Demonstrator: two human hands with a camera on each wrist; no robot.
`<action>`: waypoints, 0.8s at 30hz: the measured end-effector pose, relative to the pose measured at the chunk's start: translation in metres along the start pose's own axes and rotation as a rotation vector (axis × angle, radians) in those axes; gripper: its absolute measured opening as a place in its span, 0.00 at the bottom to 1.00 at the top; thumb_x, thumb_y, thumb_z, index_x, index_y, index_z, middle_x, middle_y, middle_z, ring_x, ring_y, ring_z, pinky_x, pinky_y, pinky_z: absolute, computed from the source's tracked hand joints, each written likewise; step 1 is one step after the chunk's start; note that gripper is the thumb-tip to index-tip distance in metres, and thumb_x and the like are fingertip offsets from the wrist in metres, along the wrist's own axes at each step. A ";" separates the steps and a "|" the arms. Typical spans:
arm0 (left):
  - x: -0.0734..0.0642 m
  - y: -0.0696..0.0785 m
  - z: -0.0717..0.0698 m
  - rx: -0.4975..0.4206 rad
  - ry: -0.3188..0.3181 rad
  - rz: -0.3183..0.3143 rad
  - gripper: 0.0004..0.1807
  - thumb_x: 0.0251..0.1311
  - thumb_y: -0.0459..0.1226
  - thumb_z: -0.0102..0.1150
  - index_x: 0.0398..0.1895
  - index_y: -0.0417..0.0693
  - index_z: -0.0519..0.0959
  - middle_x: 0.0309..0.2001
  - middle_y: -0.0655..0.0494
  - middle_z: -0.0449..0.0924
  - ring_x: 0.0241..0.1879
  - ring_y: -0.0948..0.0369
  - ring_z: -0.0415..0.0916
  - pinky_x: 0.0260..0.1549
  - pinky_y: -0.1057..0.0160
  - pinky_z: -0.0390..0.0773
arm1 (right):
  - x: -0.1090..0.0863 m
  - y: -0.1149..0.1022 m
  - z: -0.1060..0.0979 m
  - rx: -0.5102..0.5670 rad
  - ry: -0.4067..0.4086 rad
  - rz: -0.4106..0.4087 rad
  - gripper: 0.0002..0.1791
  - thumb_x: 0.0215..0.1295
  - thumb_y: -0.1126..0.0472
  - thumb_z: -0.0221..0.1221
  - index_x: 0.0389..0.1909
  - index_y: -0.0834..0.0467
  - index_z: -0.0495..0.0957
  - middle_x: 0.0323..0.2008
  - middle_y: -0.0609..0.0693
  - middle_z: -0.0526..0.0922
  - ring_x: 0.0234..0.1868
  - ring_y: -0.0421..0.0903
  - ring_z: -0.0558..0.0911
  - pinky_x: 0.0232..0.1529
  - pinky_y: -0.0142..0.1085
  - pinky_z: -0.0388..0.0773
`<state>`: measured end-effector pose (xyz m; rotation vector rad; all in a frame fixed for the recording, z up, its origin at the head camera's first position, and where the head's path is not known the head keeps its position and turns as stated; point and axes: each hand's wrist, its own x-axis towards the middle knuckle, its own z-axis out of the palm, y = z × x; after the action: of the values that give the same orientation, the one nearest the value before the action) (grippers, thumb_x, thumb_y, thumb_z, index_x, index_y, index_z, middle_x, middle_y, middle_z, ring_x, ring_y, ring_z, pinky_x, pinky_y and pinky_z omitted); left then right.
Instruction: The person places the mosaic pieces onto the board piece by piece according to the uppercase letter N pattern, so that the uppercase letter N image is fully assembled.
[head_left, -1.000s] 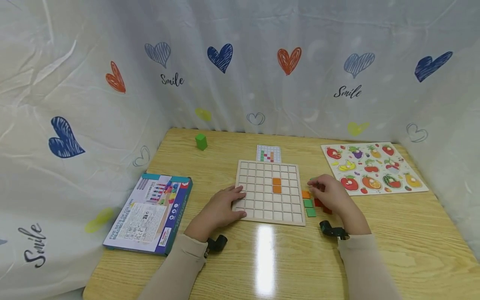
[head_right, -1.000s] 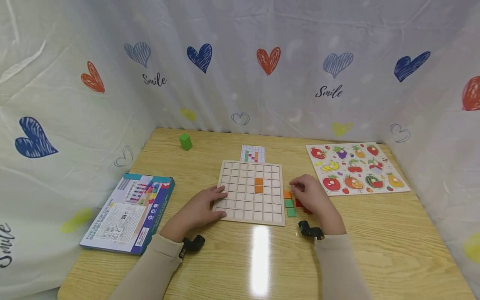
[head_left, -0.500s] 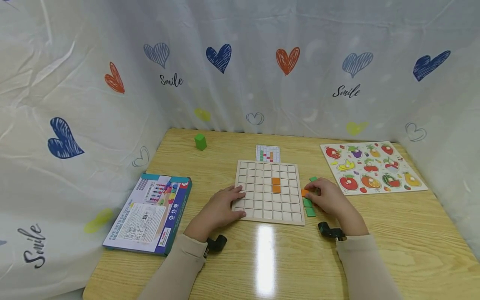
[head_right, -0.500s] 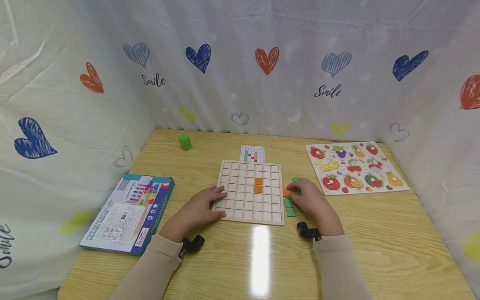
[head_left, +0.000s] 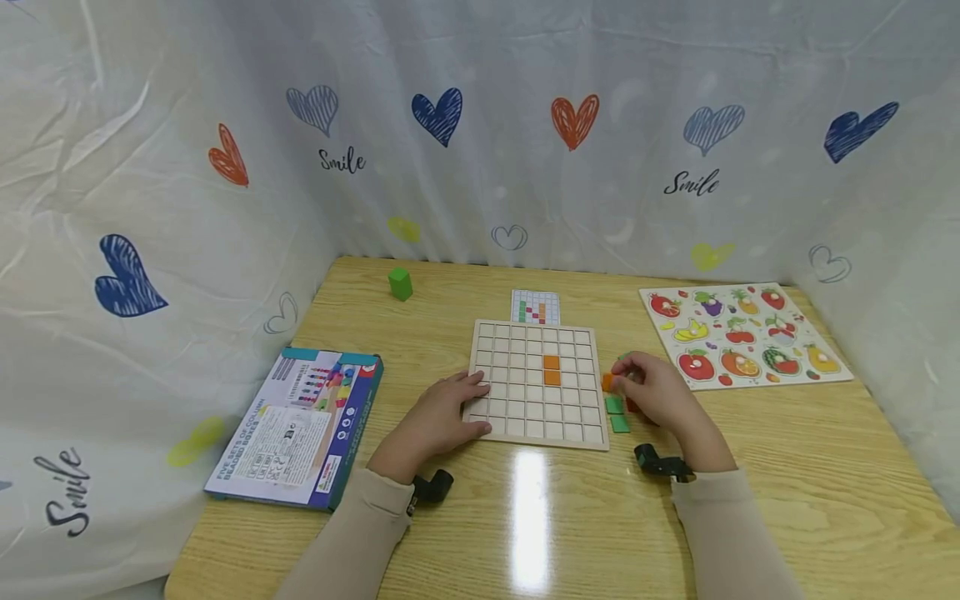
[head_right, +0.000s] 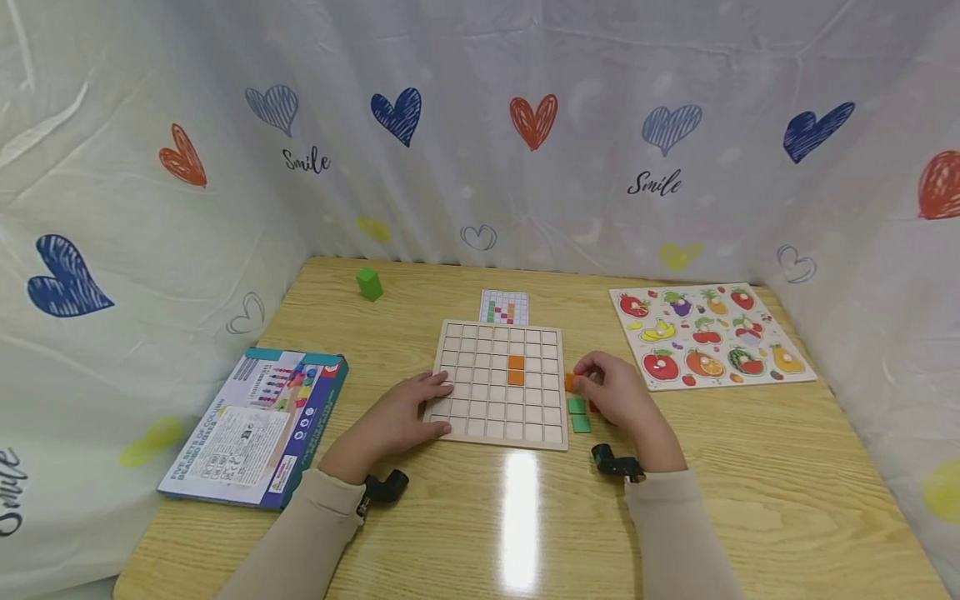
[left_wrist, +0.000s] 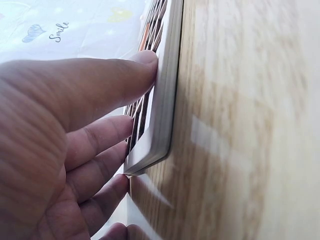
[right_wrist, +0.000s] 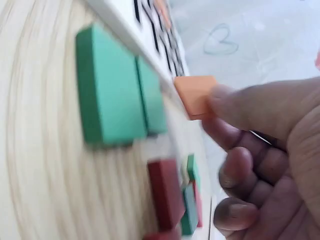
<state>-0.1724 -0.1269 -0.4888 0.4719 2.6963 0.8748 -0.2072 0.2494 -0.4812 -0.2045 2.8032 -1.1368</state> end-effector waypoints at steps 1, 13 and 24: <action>0.000 0.000 0.000 0.000 0.000 0.001 0.35 0.70 0.47 0.74 0.78 0.53 0.77 0.85 0.59 0.65 0.87 0.49 0.54 0.83 0.38 0.59 | 0.000 -0.002 0.001 0.012 0.014 -0.003 0.08 0.80 0.61 0.63 0.53 0.60 0.82 0.34 0.54 0.80 0.30 0.49 0.76 0.28 0.34 0.73; -0.001 0.001 -0.001 -0.003 -0.002 -0.007 0.35 0.69 0.47 0.74 0.78 0.53 0.77 0.85 0.59 0.64 0.87 0.49 0.54 0.84 0.39 0.58 | 0.010 -0.045 0.055 0.122 -0.025 -0.087 0.04 0.77 0.63 0.67 0.48 0.57 0.85 0.36 0.52 0.84 0.33 0.47 0.76 0.31 0.32 0.74; 0.000 0.000 0.000 -0.001 -0.003 -0.001 0.36 0.69 0.48 0.74 0.78 0.53 0.77 0.85 0.60 0.65 0.87 0.49 0.54 0.83 0.38 0.60 | 0.009 -0.045 0.062 0.087 -0.069 -0.074 0.03 0.76 0.63 0.67 0.47 0.55 0.87 0.36 0.50 0.85 0.33 0.46 0.76 0.35 0.33 0.74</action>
<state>-0.1723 -0.1270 -0.4883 0.4705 2.6934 0.8743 -0.2025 0.1731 -0.4944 -0.3359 2.7004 -1.2401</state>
